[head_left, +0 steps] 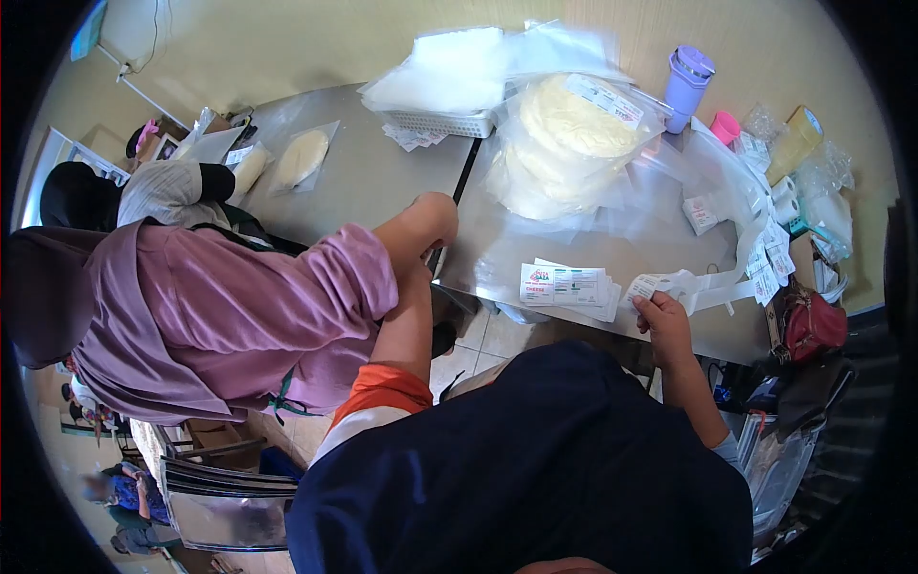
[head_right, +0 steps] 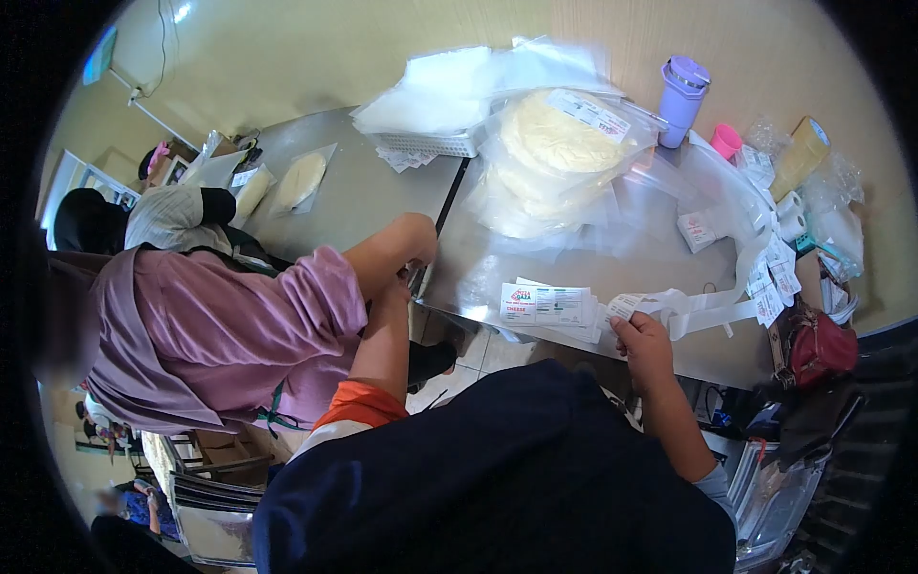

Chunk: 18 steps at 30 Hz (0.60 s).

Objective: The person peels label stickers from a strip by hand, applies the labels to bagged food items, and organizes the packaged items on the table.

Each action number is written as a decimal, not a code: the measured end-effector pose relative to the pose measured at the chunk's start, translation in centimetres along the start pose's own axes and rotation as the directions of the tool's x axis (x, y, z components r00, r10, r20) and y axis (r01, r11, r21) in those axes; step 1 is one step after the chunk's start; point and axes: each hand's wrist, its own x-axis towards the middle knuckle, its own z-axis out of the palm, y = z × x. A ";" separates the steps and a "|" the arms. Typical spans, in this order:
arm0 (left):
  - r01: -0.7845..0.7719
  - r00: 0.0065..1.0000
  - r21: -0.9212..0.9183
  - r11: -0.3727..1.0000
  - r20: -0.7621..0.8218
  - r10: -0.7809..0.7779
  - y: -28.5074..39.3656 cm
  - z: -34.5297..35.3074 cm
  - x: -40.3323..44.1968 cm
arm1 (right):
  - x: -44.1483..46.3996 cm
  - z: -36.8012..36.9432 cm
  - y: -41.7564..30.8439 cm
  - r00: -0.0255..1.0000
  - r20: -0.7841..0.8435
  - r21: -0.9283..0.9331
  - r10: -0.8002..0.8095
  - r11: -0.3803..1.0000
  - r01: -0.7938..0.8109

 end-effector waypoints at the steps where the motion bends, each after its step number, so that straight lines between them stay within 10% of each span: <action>1: 0.007 1.000 -0.019 1.000 -0.026 -0.008 -0.1 -0.7 0.1 | 0.0 0.1 0.0 1.000 -0.001 0.005 0.001 1.000 -0.001; 13: 0.277 0.917 -0.185 0.943 -0.241 -0.317 -8.2 -7.9 -3.1 | 0.2 0.3 0.6 0.999 0.049 -0.103 0.007 0.995 -0.001; 16: 0.058 0.921 0.203 0.977 0.367 -0.131 -10.2 -4.4 -8.3 | 0.0 1.3 0.7 0.991 0.098 0.072 0.091 0.993 -0.098; 18: -0.235 0.678 0.176 0.956 0.734 0.032 -7.3 -1.0 -14.0 | -0.1 1.5 0.5 0.984 0.148 0.080 0.102 0.990 -0.114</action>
